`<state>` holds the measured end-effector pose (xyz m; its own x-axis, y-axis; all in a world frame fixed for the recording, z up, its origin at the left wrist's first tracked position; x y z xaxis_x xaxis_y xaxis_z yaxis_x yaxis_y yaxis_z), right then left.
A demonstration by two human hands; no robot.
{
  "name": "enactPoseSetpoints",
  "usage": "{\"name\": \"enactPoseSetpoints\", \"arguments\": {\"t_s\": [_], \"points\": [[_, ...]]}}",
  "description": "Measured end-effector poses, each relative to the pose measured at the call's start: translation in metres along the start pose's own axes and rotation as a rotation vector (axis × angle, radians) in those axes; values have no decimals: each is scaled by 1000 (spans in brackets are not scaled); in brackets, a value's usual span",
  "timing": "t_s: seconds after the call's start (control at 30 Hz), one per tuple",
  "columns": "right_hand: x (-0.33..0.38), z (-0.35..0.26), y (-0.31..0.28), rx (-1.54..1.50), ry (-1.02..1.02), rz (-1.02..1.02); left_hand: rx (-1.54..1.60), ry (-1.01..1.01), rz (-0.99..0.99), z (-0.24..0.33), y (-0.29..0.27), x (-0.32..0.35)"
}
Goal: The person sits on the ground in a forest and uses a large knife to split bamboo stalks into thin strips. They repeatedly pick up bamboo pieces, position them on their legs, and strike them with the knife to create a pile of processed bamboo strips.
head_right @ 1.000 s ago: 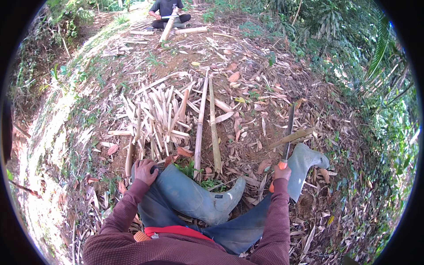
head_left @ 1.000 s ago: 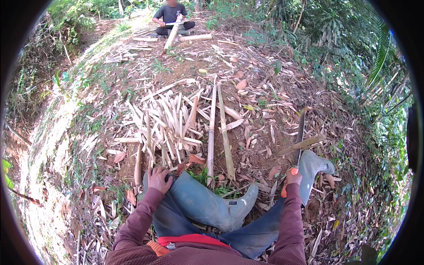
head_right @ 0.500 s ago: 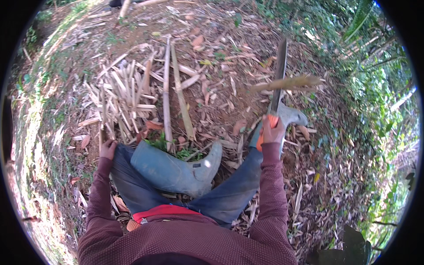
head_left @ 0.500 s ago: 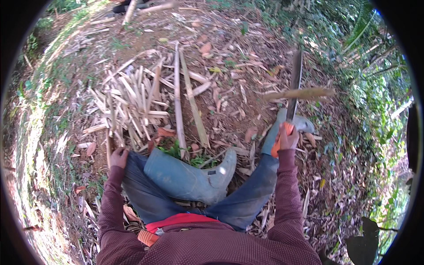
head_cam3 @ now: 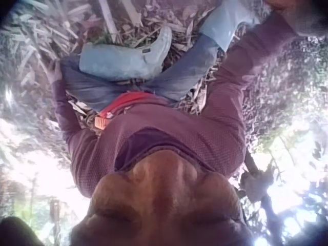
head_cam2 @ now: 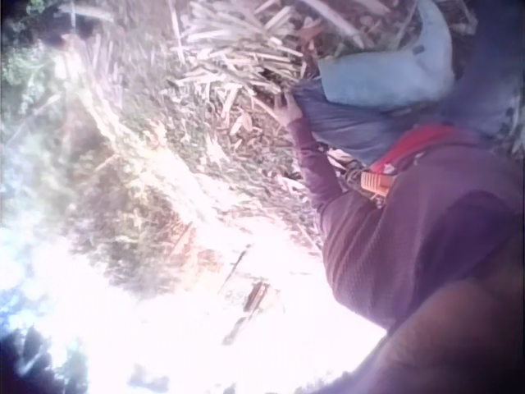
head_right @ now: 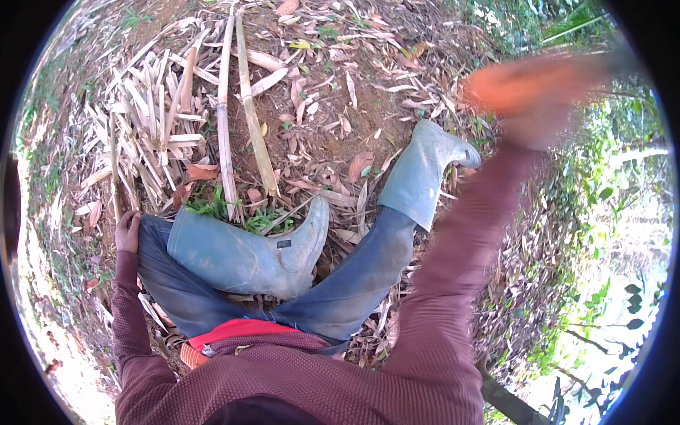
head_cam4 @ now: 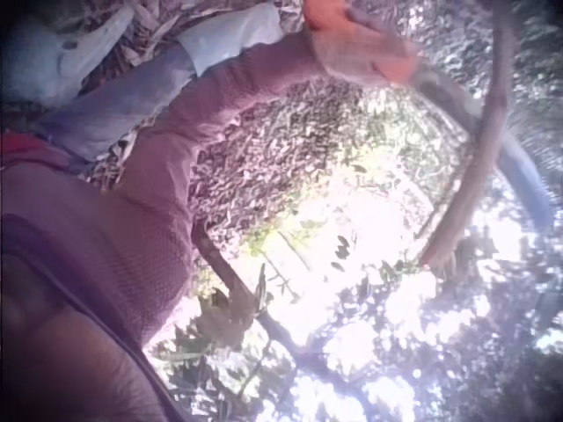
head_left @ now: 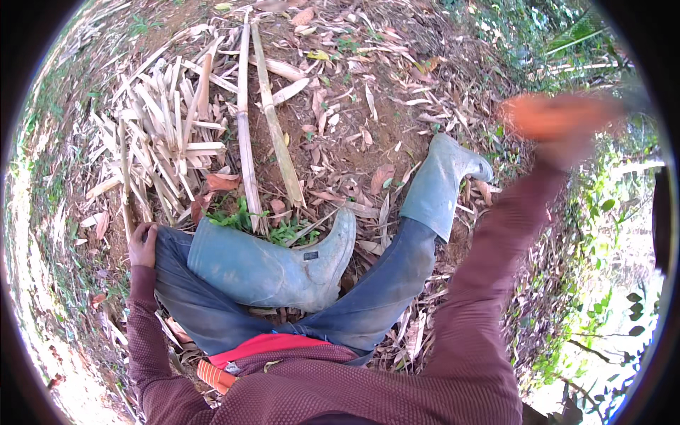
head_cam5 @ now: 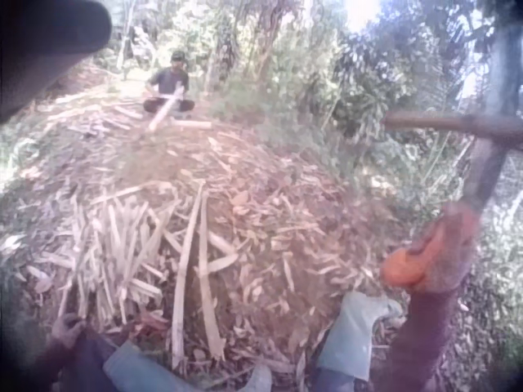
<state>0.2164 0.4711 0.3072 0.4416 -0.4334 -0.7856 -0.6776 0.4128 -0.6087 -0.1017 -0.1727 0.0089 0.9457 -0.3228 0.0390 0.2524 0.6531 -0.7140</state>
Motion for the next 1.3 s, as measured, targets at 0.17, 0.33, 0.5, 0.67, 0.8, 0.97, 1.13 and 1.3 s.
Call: {"name": "enactPoseSetpoints", "arguments": {"t_s": [0.17, 0.33, 0.5, 0.67, 0.8, 0.97, 1.13, 1.3], "points": [[304, -45, 246, -243, 789, -673, -206, 145, 160, -7, -9, -4], [273, -56, 241, -431, 858, -710, -137, -111, 34, -5, -1, -1], [260, 15, 224, -902, 870, -680, -533, 301, 155, 81, 9, 8], [307, -46, 120, -1195, 1227, -814, -157, 644, 19, 212, 83, 49], [361, -49, 73, -1361, 1282, -870, -153, 648, -316, 264, 203, 68], [401, -38, 59, -1641, 1398, -888, -373, 595, -476, 274, 331, 61], [405, -37, 67, -1805, 1450, -781, -595, 536, -360, 264, 378, 51], [403, -42, 64, -1773, 1420, -797, -655, 561, -233, 254, 376, 38]]}}
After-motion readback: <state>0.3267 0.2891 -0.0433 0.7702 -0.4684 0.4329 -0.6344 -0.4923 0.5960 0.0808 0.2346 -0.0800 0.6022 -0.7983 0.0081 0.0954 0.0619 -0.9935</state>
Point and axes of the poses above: each hand's wrist, its own x-axis away from the middle knuckle, its own y-axis out of the palm, z = x × y, the point moved 7 cm from there along -x, towards the middle knuckle
